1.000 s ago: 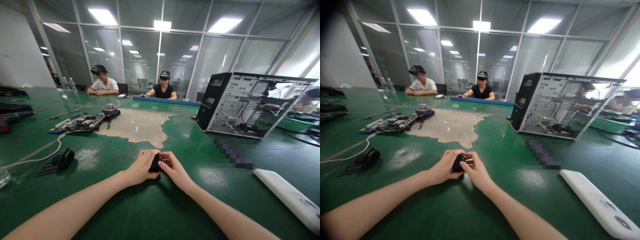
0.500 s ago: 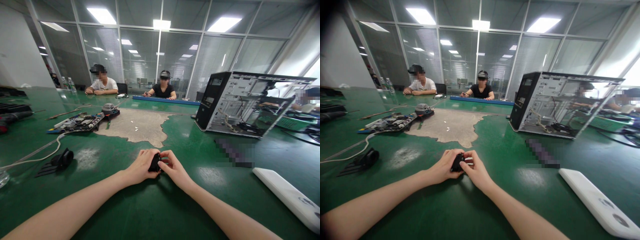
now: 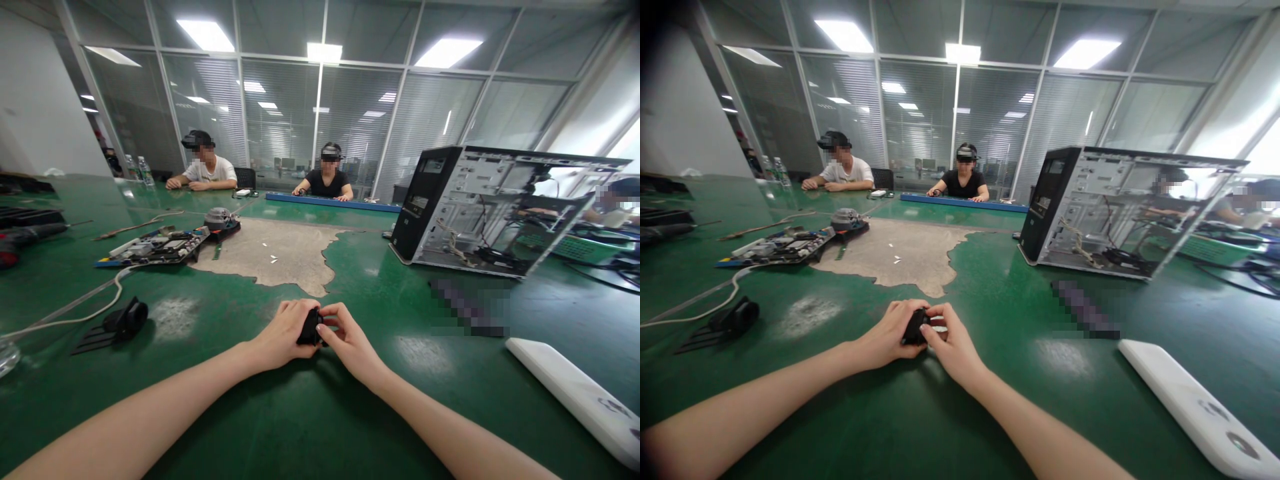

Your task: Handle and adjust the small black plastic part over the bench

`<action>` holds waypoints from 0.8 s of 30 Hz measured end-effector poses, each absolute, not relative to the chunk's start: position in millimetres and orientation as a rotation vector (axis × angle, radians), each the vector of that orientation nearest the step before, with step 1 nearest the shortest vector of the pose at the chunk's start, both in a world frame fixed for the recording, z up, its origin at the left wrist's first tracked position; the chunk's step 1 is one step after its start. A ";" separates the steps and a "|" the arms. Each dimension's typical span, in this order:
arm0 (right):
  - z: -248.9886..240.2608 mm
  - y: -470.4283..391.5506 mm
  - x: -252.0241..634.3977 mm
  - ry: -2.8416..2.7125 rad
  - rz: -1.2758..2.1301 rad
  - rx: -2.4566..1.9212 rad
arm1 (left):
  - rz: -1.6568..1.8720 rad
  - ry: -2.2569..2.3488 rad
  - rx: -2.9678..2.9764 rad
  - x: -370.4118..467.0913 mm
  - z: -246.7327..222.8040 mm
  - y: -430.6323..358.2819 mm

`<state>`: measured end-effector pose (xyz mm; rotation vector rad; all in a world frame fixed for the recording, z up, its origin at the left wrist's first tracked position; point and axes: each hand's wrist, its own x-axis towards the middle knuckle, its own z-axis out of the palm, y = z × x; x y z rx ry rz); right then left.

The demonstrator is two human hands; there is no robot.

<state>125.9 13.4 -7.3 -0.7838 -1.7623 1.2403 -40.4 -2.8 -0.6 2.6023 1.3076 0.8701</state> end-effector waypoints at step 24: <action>-5.3 9.5 127.6 -1.865 1.160 -0.796 | 0.868 1.300 2.594 -40.9 -2.1 -1.4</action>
